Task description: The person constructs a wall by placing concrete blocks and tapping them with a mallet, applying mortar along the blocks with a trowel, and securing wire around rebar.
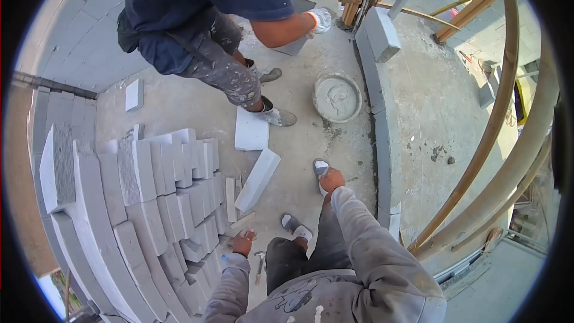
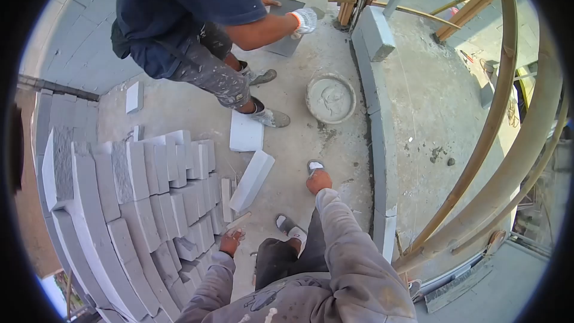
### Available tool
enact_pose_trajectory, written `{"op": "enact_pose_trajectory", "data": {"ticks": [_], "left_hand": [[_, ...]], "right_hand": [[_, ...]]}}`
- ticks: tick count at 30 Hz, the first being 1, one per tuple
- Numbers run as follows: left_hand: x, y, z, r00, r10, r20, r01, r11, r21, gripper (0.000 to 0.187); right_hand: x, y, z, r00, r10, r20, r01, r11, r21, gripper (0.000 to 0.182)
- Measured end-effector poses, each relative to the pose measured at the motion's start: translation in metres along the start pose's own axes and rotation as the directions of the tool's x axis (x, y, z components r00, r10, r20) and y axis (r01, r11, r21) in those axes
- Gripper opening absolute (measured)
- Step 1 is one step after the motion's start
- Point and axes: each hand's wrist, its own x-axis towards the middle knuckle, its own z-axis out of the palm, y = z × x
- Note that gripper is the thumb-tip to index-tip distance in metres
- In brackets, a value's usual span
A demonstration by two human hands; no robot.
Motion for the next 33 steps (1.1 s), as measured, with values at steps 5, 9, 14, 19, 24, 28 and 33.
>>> {"op": "enact_pose_trajectory", "data": {"ticks": [5, 9, 14, 19, 24, 28, 33], "left_hand": [[-0.122, -0.003, -0.075, 0.963, -0.079, -0.260, 0.072, 0.997, -0.035, 0.035], [-0.159, -0.106, -0.064, 0.877, -0.254, -0.407, 0.106, 0.930, -0.353, 0.033], [-0.219, -0.147, -0.012, 0.748, -0.487, -0.451, 0.224, 0.825, -0.519, 0.034], [-0.279, -0.100, 0.036, 0.713, -0.614, -0.339, 0.193, 0.636, -0.747, 0.040], [-0.288, -0.136, 0.109, 0.652, -0.692, -0.309, 0.102, 0.484, -0.869, 0.045], [-0.314, -0.151, 0.121, 0.637, -0.687, -0.350, 0.111, 0.531, -0.840, 0.044], [-0.353, -0.232, 0.150, 0.592, -0.731, -0.341, -0.001, 0.423, -0.906, 0.046]], "right_hand": [[-0.086, -0.065, 0.029, 0.897, -0.422, 0.128, 0.441, 0.864, -0.244, 0.041], [-0.129, -0.126, 0.007, 0.917, -0.336, 0.218, 0.374, 0.912, -0.167, 0.038], [-0.081, -0.123, 0.021, 0.821, -0.484, 0.302, 0.556, 0.798, -0.233, 0.036], [-0.059, -0.178, 0.002, 0.798, -0.399, 0.452, 0.585, 0.693, -0.421, 0.034], [-0.071, -0.250, 0.020, 0.625, -0.560, 0.544, 0.776, 0.520, -0.356, 0.036], [-0.132, -0.293, 0.038, 0.644, -0.557, 0.524, 0.763, 0.518, -0.387, 0.040], [-0.170, -0.264, 0.098, 0.590, -0.588, 0.553, 0.793, 0.553, -0.257, 0.033]]}}
